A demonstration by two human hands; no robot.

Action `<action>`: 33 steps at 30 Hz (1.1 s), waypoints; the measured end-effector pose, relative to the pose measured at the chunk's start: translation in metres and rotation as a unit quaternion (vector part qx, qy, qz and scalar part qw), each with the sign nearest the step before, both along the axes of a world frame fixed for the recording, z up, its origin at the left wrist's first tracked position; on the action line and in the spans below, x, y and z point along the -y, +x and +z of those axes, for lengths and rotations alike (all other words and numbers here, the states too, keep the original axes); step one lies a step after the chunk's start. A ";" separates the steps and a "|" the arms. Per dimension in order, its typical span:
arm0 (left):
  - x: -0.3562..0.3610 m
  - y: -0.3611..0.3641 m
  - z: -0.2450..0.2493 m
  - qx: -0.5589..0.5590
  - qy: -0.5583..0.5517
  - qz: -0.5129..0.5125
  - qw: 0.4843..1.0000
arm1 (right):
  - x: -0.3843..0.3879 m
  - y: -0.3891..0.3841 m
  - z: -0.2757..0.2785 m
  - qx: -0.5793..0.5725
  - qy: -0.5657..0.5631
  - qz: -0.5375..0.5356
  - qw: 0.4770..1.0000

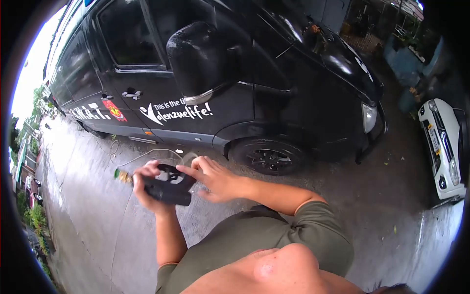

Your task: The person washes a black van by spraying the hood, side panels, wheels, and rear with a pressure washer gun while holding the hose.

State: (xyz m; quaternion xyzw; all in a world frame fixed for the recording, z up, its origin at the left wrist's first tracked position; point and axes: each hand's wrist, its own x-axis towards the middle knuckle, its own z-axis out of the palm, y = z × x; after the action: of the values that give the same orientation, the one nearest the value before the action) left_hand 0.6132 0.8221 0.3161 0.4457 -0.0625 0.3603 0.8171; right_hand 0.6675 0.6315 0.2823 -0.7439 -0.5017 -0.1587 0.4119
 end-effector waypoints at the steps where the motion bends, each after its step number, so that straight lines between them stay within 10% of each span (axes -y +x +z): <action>1: 0.019 0.016 -0.004 -0.017 0.014 -0.046 0.999 | 0.014 -0.007 0.002 0.037 0.046 -0.023 0.998; 5: 0.114 0.065 -0.024 -0.229 -0.131 -0.239 0.934 | 0.079 -0.005 -0.013 -0.069 0.056 -0.071 0.994; 8: 0.183 0.084 -0.023 -0.253 -0.051 -0.309 0.915 | 0.150 0.002 0.024 -0.133 0.092 -0.137 0.977; 10: 0.236 0.108 -0.055 -0.052 0.154 -0.357 0.920 | 0.208 0.011 0.089 -0.220 0.082 -0.229 0.945; 13: 0.325 0.094 -0.095 -0.047 0.287 -0.551 0.782 | 0.277 0.066 0.188 -0.190 0.129 -0.334 0.914; 16: 0.383 0.087 -0.142 -0.061 0.509 -0.677 0.528 | 0.334 0.154 0.264 -0.214 0.035 -0.456 0.863; 18: 0.383 0.089 -0.166 -0.132 0.496 -0.718 0.470 | 0.371 0.215 0.273 -0.240 -0.028 -0.506 0.828; 20: 0.364 0.111 -0.231 -0.056 0.558 -0.611 0.559 | 0.377 0.237 0.273 -0.284 -0.069 -0.483 0.826; 25: 0.256 0.167 -0.311 -0.178 0.669 -0.421 0.586 | 0.391 0.289 0.257 -0.304 -0.100 -0.496 0.807; 33: 0.244 0.206 -0.240 -0.170 0.640 -0.343 0.666 | 0.397 0.336 0.256 -0.332 -0.193 -0.485 0.786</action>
State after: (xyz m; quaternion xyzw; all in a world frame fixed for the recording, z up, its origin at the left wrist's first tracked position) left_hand 0.8188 0.5779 0.0759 0.8598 -0.2862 -0.1556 0.3932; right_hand 1.0033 0.2344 0.5379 -0.9602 0.0722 0.0194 0.2692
